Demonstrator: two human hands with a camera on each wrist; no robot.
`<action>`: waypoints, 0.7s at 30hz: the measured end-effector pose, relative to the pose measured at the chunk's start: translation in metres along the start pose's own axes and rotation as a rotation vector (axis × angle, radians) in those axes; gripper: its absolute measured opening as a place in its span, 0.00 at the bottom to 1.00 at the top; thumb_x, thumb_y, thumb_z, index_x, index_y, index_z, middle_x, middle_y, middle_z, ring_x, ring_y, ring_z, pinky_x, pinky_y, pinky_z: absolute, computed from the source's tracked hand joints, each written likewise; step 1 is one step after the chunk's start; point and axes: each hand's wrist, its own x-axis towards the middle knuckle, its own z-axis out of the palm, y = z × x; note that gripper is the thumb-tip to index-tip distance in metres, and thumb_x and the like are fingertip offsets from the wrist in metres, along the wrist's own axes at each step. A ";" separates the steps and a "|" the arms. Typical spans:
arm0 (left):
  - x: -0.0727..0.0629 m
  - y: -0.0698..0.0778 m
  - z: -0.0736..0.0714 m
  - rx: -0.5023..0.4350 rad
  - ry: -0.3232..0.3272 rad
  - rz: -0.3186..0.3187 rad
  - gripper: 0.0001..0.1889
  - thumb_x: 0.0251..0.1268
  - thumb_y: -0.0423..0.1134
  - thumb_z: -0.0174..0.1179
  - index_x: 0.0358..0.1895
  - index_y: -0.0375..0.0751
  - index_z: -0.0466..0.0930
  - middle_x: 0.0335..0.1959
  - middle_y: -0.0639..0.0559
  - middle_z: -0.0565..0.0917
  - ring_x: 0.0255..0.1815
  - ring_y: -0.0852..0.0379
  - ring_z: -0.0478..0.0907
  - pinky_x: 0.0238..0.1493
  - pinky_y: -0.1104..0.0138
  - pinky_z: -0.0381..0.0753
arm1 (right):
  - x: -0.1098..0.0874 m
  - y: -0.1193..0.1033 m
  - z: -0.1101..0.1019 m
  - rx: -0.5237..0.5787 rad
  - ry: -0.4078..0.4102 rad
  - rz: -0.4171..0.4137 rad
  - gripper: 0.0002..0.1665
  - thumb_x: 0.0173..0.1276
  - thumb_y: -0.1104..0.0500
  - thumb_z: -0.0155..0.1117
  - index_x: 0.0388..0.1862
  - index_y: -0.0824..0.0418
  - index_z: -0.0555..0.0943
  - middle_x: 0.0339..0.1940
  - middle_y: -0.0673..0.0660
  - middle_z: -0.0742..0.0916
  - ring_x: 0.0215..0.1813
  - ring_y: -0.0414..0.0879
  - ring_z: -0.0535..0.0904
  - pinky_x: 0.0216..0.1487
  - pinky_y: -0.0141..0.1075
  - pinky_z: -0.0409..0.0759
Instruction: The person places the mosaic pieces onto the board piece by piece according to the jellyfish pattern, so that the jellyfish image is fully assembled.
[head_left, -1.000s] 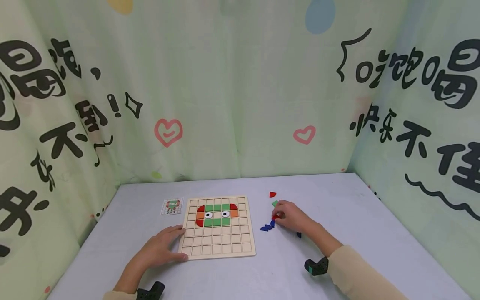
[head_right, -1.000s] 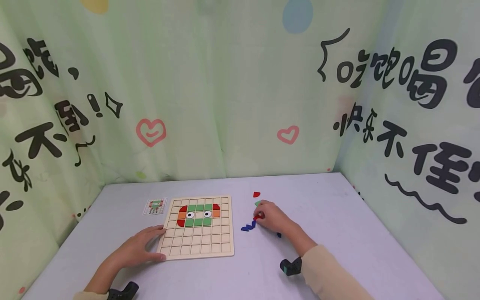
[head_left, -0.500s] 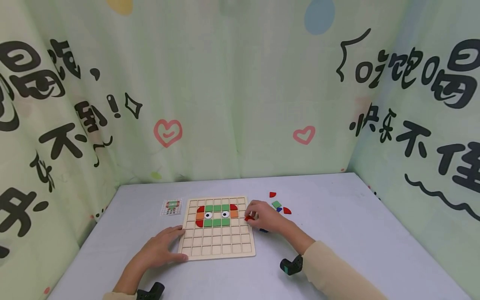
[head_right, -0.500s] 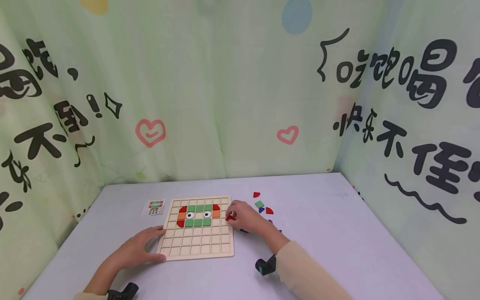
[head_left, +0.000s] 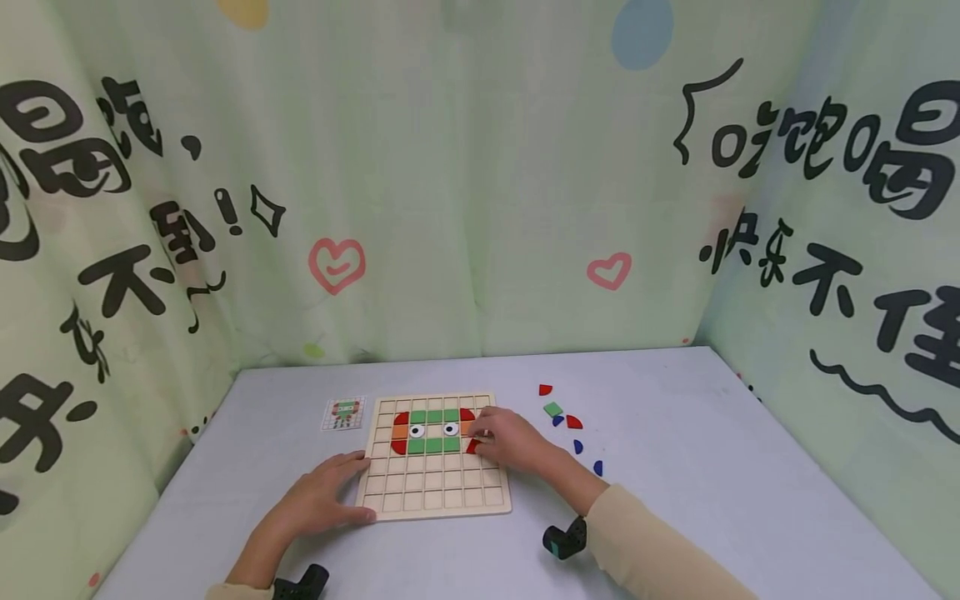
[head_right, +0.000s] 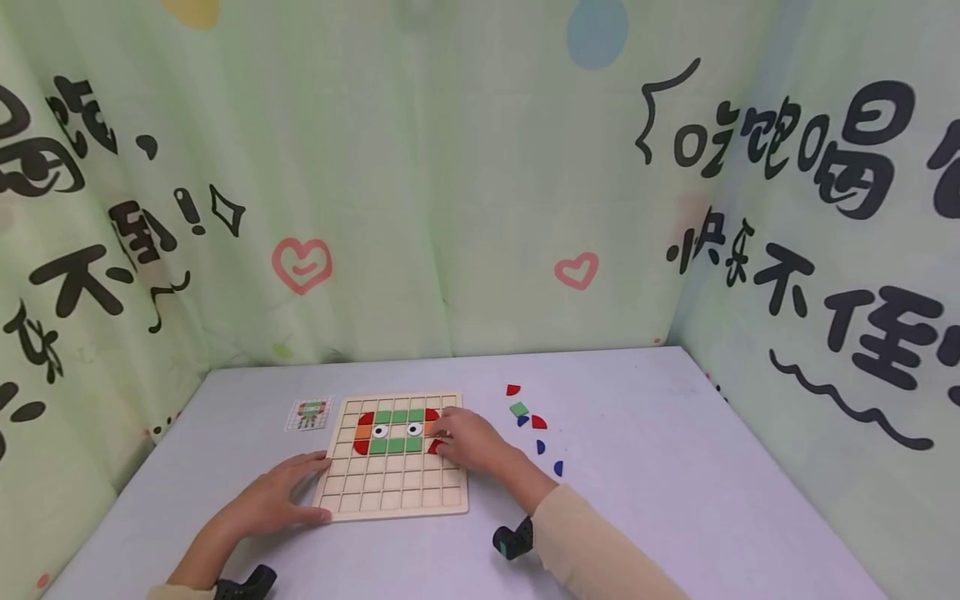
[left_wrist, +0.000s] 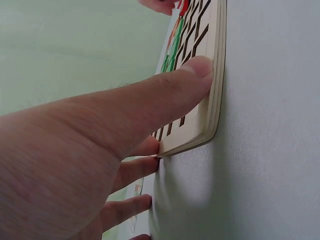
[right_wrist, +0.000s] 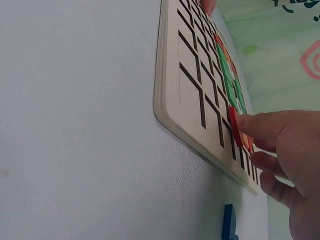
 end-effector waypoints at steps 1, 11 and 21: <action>0.000 0.000 -0.001 0.000 0.000 0.000 0.45 0.41 0.58 0.75 0.66 0.42 0.72 0.70 0.44 0.70 0.71 0.40 0.64 0.66 0.41 0.67 | 0.000 0.000 0.000 0.009 0.008 0.018 0.11 0.63 0.60 0.68 0.45 0.55 0.86 0.41 0.49 0.84 0.41 0.42 0.76 0.41 0.31 0.80; -0.001 0.000 0.000 -0.008 -0.008 -0.014 0.45 0.41 0.57 0.75 0.66 0.41 0.72 0.70 0.45 0.70 0.72 0.41 0.64 0.67 0.42 0.67 | 0.003 -0.003 0.004 -0.041 0.014 0.005 0.08 0.63 0.59 0.68 0.42 0.54 0.88 0.35 0.47 0.85 0.36 0.38 0.74 0.35 0.26 0.75; 0.000 -0.002 0.001 -0.014 0.000 -0.002 0.45 0.41 0.58 0.75 0.66 0.42 0.72 0.70 0.45 0.70 0.72 0.41 0.64 0.66 0.41 0.67 | 0.014 -0.007 0.003 -0.103 0.010 -0.027 0.08 0.63 0.60 0.68 0.41 0.55 0.89 0.44 0.49 0.89 0.54 0.45 0.82 0.54 0.40 0.82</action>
